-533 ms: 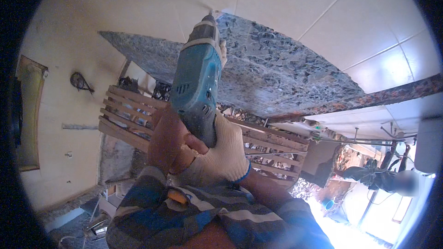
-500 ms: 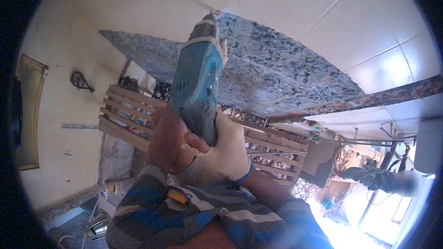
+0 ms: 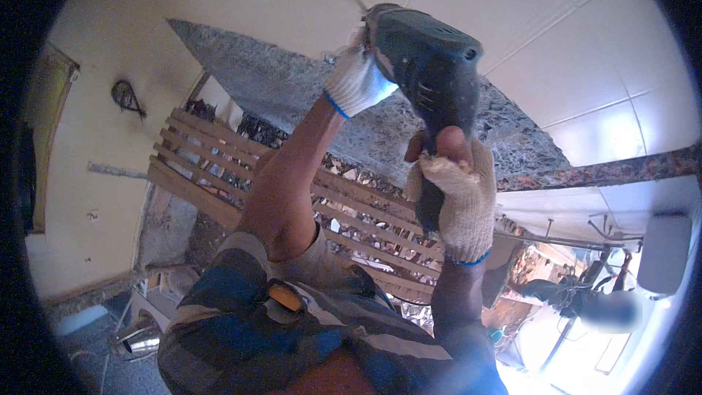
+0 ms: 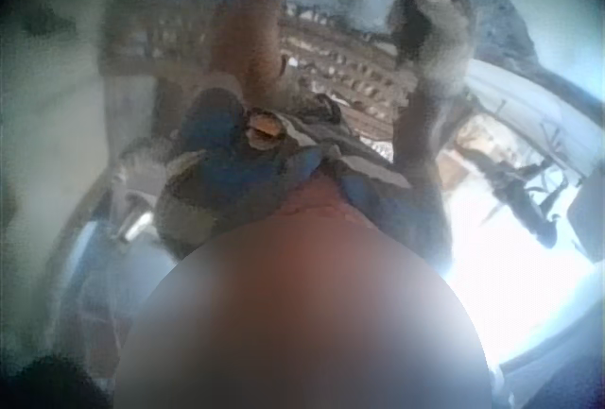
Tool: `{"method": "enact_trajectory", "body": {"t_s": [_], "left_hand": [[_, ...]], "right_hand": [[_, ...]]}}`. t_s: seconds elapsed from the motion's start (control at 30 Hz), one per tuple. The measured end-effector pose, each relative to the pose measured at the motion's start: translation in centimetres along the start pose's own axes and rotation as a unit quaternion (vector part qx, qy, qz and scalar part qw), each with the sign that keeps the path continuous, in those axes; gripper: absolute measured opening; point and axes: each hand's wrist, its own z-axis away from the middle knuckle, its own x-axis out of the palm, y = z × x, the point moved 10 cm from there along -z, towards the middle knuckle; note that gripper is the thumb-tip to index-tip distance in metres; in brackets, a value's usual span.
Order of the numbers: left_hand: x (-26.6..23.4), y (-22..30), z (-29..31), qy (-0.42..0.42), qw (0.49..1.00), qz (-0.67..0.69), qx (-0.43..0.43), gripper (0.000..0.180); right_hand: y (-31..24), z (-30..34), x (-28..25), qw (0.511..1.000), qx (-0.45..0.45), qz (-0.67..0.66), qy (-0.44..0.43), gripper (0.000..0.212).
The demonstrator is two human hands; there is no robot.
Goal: The person uses a demolition hammer to break tiles and mortar from a wall. The person holds the tool with both hands and repeatedly strikes the wall surface, causing debris to fall.
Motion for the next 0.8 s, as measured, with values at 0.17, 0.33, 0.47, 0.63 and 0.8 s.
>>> {"method": "enact_trajectory", "body": {"t_s": [0.17, 0.33, 0.47, 0.63, 0.8], "left_hand": [[-0.6, -1.6, 0.8, -0.012, 0.988, 0.149, -0.022, 0.051], [-1.3, -2.8, 1.8, 0.029, 0.994, 0.107, -0.007, 0.055], [0.6, -2.8, 1.0, -0.049, 0.986, 0.157, -0.013, 0.059], [0.1, -2.5, -0.6, -0.003, 0.996, 0.082, 0.024, 0.061], [0.5, -2.0, -1.0, -0.01, 0.996, 0.071, 0.052, 0.063]], "right_hand": [[2.4, 0.8, -0.7, 0.986, 0.003, 0.166, -0.004, 0.049], [4.0, 2.3, -2.5, 0.993, 0.009, 0.08, 0.088, 0.032], [1.8, 1.1, -3.0, 0.989, -0.016, 0.106, 0.102, 0.03], [-1.2, -0.8, -2.7, 0.98, -0.013, 0.174, 0.094, 0.03], [-2.6, -1.5, -2.5, 0.972, -0.013, 0.208, 0.105, 0.032]]}}
